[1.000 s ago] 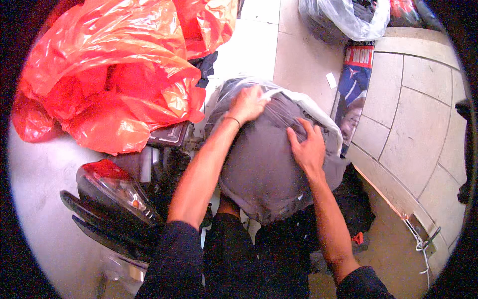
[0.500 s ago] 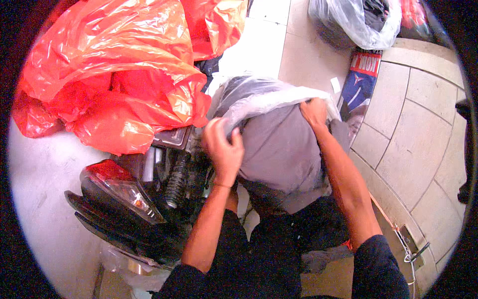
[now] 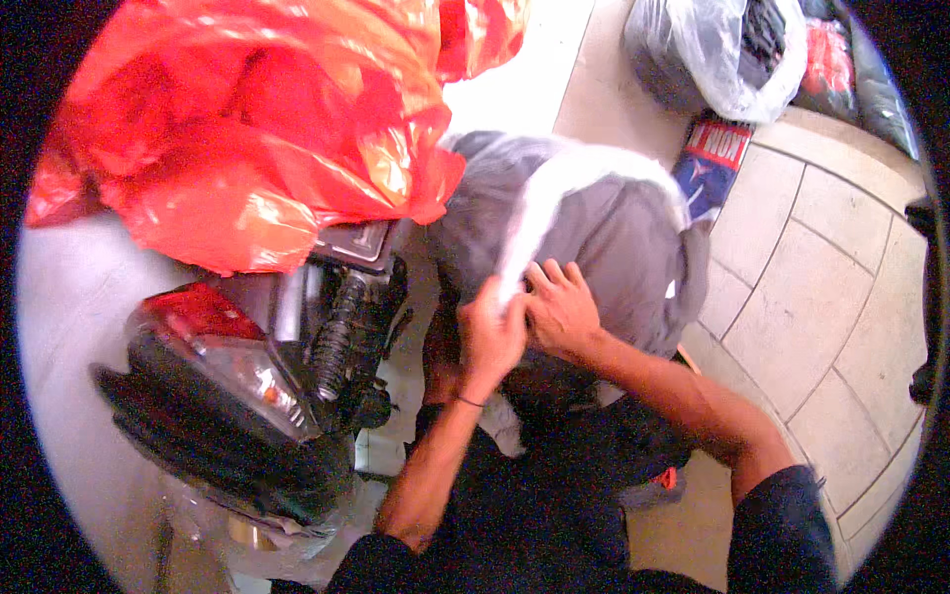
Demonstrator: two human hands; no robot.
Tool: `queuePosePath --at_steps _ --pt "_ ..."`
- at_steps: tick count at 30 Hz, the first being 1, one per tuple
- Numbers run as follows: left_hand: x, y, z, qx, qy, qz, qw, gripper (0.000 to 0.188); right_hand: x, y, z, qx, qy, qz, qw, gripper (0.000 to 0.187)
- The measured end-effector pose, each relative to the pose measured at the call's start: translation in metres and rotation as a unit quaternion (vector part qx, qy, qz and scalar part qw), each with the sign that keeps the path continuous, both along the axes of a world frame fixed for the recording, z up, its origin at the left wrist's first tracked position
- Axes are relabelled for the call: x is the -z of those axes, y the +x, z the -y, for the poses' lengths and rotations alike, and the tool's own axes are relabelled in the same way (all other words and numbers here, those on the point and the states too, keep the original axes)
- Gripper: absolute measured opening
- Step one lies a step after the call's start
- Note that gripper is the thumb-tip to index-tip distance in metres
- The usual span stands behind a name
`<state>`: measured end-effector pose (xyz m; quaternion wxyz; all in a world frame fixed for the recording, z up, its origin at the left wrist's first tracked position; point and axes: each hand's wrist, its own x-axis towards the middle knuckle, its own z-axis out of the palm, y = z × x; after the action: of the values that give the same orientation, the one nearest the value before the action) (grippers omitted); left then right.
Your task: The person repeatedly picks up folded grey garments from a pile and places them into a large clear plastic bag. The person handles the clothes one at a time, adjusting the bag as needed to fit more items.
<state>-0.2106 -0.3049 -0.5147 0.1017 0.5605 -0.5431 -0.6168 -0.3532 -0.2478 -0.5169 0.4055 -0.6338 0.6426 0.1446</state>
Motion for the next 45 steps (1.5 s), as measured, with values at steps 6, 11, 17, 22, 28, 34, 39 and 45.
queuePosePath --at_steps 6,11,17,22,28,34,39,45 --pt "-0.029 -0.011 0.010 0.067 0.017 0.007 0.998 0.025 0.090 -0.028 -0.033 0.116 -0.139 0.001 0.983 0.042" --pt "-0.052 -0.035 0.079 0.083 -0.307 0.128 0.939 0.069 0.011 -0.024 0.019 0.134 -0.063 0.057 0.987 0.051" --pt "0.018 -0.167 0.135 0.278 -0.119 0.031 0.953 0.037 -0.018 -0.101 0.038 0.301 -0.142 -0.283 0.899 0.057" --pt "0.018 -0.155 0.137 0.119 -0.260 -0.075 0.955 0.014 0.034 -0.121 -0.003 0.419 -0.128 -0.198 0.877 0.052" --pt "-0.025 -0.147 0.151 0.133 -0.304 0.017 0.943 0.030 -0.004 -0.126 0.018 0.425 -0.115 -0.171 0.882 0.050" --pt "-0.041 -0.043 0.087 0.113 -0.367 0.019 0.923 0.042 -0.126 -0.038 -0.067 0.414 -0.367 -0.002 0.833 0.031" --pt "-0.062 0.037 -0.042 0.264 -0.297 0.021 0.917 0.040 -0.205 0.133 -0.315 0.640 -0.155 0.148 0.738 0.030" --pt "-0.031 0.142 -0.144 0.521 -0.212 0.029 0.827 0.045 -0.205 0.363 -0.643 0.851 0.014 -0.048 0.523 0.033"
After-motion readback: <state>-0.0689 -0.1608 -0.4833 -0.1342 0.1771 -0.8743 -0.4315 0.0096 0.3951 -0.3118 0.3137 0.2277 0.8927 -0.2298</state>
